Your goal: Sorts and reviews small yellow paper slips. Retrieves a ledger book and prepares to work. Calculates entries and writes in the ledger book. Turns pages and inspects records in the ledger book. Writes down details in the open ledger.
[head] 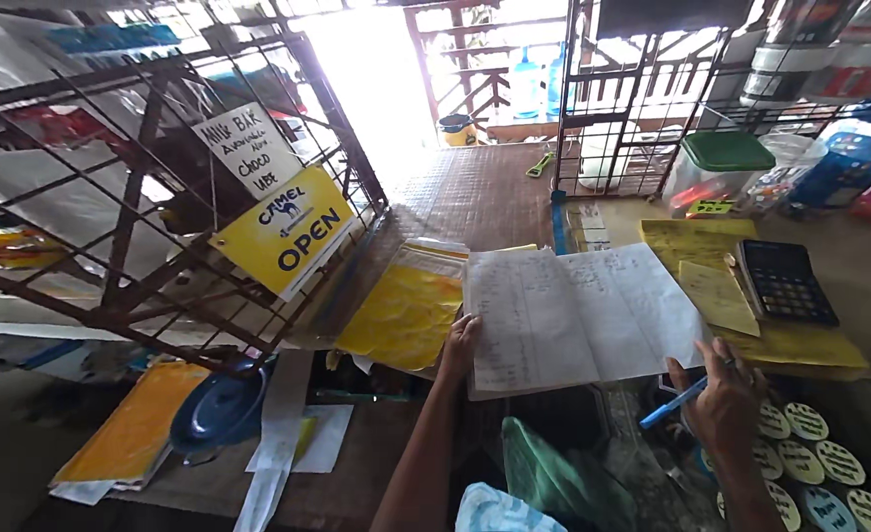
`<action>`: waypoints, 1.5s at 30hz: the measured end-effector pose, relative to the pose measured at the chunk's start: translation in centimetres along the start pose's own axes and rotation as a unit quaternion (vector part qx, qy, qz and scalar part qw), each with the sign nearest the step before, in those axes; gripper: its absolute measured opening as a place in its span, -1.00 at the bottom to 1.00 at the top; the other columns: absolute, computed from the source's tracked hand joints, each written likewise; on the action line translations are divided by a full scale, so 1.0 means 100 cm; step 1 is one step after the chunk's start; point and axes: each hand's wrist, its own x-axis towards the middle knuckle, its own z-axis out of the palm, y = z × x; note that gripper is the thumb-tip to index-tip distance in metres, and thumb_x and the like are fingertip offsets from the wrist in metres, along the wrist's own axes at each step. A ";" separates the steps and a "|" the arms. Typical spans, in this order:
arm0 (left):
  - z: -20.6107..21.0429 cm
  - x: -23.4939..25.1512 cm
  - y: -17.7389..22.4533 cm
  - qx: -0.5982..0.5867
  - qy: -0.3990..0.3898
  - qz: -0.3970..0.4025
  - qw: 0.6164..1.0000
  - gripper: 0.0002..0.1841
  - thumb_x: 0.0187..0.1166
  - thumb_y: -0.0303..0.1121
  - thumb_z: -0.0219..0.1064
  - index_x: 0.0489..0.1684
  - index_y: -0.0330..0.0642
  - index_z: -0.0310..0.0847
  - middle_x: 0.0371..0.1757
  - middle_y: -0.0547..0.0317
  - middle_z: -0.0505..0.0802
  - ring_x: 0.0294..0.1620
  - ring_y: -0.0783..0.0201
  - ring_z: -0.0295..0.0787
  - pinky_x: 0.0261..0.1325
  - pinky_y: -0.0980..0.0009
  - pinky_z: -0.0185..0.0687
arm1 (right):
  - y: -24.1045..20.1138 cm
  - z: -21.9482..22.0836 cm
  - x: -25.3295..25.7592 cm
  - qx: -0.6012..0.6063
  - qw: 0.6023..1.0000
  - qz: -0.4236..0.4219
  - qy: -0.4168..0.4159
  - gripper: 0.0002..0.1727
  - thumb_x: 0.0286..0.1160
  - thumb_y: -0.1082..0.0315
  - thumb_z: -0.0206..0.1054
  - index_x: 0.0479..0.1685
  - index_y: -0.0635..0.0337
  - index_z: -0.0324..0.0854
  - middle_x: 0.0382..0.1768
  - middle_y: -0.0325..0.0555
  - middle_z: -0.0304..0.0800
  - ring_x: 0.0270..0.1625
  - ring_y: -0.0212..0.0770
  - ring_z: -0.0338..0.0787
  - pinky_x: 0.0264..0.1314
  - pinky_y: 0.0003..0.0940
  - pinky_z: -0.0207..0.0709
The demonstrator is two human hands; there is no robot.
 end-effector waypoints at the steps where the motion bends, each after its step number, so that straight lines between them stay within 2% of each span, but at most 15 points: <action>1: 0.000 0.000 0.000 -0.003 0.000 0.000 1.000 -0.73 0.81 -0.51 -0.03 -0.15 -0.39 0.62 -0.45 0.38 0.70 -0.43 0.70 0.64 -0.23 0.67 0.62 | 0.000 0.000 0.000 0.000 1.000 -0.001 0.001 -0.11 0.54 -0.33 0.01 0.34 0.41 0.66 0.46 0.47 0.58 0.55 0.49 0.53 0.62 0.50 0.08; 5: 0.000 -0.001 0.001 -0.008 0.003 0.001 1.000 -0.73 0.80 -0.51 -0.03 -0.15 -0.39 0.62 -0.44 0.37 0.71 -0.43 0.69 0.65 -0.22 0.67 0.62 | 0.000 0.001 0.000 0.004 1.000 0.004 0.003 -0.11 0.53 -0.33 0.02 0.33 0.40 0.67 0.46 0.46 0.58 0.56 0.49 0.52 0.62 0.51 0.06; 8: 0.000 -0.001 0.001 -0.012 0.004 0.002 1.000 -0.72 0.80 -0.52 -0.03 -0.19 -0.36 0.63 -0.48 0.40 0.71 -0.45 0.69 0.65 -0.26 0.68 0.63 | -0.003 -0.003 0.003 0.013 1.000 -0.001 0.003 -0.16 0.51 -0.28 0.10 0.34 0.38 0.67 0.47 0.45 0.58 0.58 0.54 0.47 0.59 0.59 0.01; 10: 0.000 -0.001 0.001 -0.010 0.003 0.004 1.000 -0.72 0.80 -0.51 -0.03 -0.20 -0.35 0.62 -0.47 0.40 0.70 -0.45 0.69 0.64 -0.25 0.67 0.62 | -0.013 -0.005 0.008 0.038 0.999 -0.028 0.004 -0.21 0.51 -0.22 0.14 0.33 0.39 0.67 0.45 0.44 0.60 0.56 0.57 0.47 0.55 0.59 0.08; 14: 0.000 -0.001 -0.002 -0.011 0.007 0.007 1.000 -0.72 0.79 -0.52 -0.03 -0.20 -0.37 0.62 -0.48 0.41 0.71 -0.45 0.69 0.64 -0.24 0.67 0.62 | -0.049 -0.001 0.021 0.154 0.979 -0.103 -0.081 -0.33 0.57 -0.03 0.25 0.35 0.46 0.63 0.37 0.35 0.70 0.45 0.42 0.65 0.54 0.45 0.30; 17: 0.000 0.000 -0.003 -0.010 0.009 0.009 1.000 -0.73 0.79 -0.52 -0.03 -0.20 -0.37 0.61 -0.46 0.39 0.71 -0.44 0.69 0.64 -0.24 0.67 0.63 | -0.076 0.012 0.030 0.225 0.950 -0.128 -0.177 -0.46 0.59 0.07 0.28 0.22 0.44 0.67 0.33 0.27 0.75 0.40 0.32 0.72 0.50 0.28 0.45; 21: 0.001 -0.001 0.000 -0.004 0.010 0.006 1.000 -0.74 0.80 -0.52 -0.01 -0.17 -0.41 0.62 -0.44 0.36 0.71 -0.42 0.67 0.64 -0.21 0.65 0.62 | -0.096 0.035 0.032 0.303 0.913 -0.168 -0.217 -0.55 0.61 0.09 0.28 0.07 0.39 0.68 0.39 0.26 0.71 0.49 0.21 0.68 0.54 0.12 0.45; 26: 0.001 -0.002 0.001 0.005 0.010 0.003 1.000 -0.74 0.80 -0.51 -0.01 -0.12 -0.45 0.61 -0.41 0.32 0.70 -0.40 0.66 0.63 -0.19 0.64 0.60 | -0.097 0.045 0.028 0.286 0.912 -0.201 -0.212 -0.58 0.56 0.07 0.29 0.00 0.30 0.74 0.44 0.13 0.72 0.58 0.24 0.59 0.60 0.17 0.37; 31: 0.001 -0.002 0.001 0.016 0.013 -0.005 1.000 -0.73 0.82 -0.48 0.00 -0.02 -0.51 0.60 -0.33 0.24 0.70 -0.35 0.63 0.63 -0.14 0.62 0.60 | -0.096 0.044 0.028 0.270 0.916 -0.198 -0.221 -0.57 0.55 0.03 0.29 0.02 0.26 0.76 0.44 0.07 0.72 0.59 0.24 0.58 0.60 0.16 0.37; 35: 0.002 -0.002 0.003 0.005 0.015 -0.006 1.000 -0.75 0.81 -0.49 0.01 -0.06 -0.46 0.60 -0.37 0.29 0.71 -0.38 0.65 0.64 -0.18 0.64 0.62 | -0.097 0.045 0.028 0.267 0.918 -0.201 -0.212 -0.55 0.55 0.01 0.28 0.00 0.25 0.77 0.44 0.06 0.73 0.58 0.23 0.58 0.60 0.15 0.36; 37: -0.002 -0.002 0.004 -0.013 -0.007 -0.014 1.000 -0.72 0.83 -0.45 -0.02 0.06 -0.49 0.57 -0.27 0.23 0.74 -0.29 0.61 0.67 -0.10 0.60 0.64 | -0.097 0.045 0.028 0.264 0.919 -0.203 -0.211 -0.57 0.54 0.03 0.29 0.00 0.25 0.77 0.44 0.05 0.73 0.58 0.23 0.59 0.60 0.15 0.37; 39: -0.008 -0.001 0.005 -0.017 -0.040 -0.028 0.999 -0.67 0.86 -0.36 -0.06 0.07 -0.41 0.60 -0.26 0.22 0.79 -0.28 0.56 0.74 -0.09 0.54 0.71 | -0.097 0.044 0.028 0.263 0.918 -0.204 -0.217 -0.60 0.53 0.07 0.33 0.00 0.25 0.78 0.44 0.04 0.73 0.58 0.24 0.58 0.60 0.16 0.37; 42: -0.014 0.000 0.013 0.053 -0.070 -0.053 0.995 -0.72 0.83 -0.31 0.06 -0.02 -0.37 0.60 -0.28 0.19 0.75 -0.28 0.49 0.70 -0.09 0.46 0.67 | -0.098 0.043 0.030 0.260 0.916 -0.208 -0.225 -0.63 0.50 0.11 0.37 0.01 0.24 0.80 0.41 0.00 0.76 0.57 0.27 0.58 0.57 0.21 0.38; 45: -0.014 0.002 0.014 0.139 -0.064 -0.060 0.986 -0.74 0.77 -0.27 0.21 -0.05 -0.34 0.66 -0.30 0.16 0.76 -0.31 0.45 0.70 -0.09 0.42 0.66 | -0.097 0.045 0.031 0.255 0.913 -0.221 -0.228 -0.64 0.55 0.10 0.33 0.00 0.21 0.82 0.38 -0.05 0.79 0.56 0.28 0.58 0.57 0.23 0.36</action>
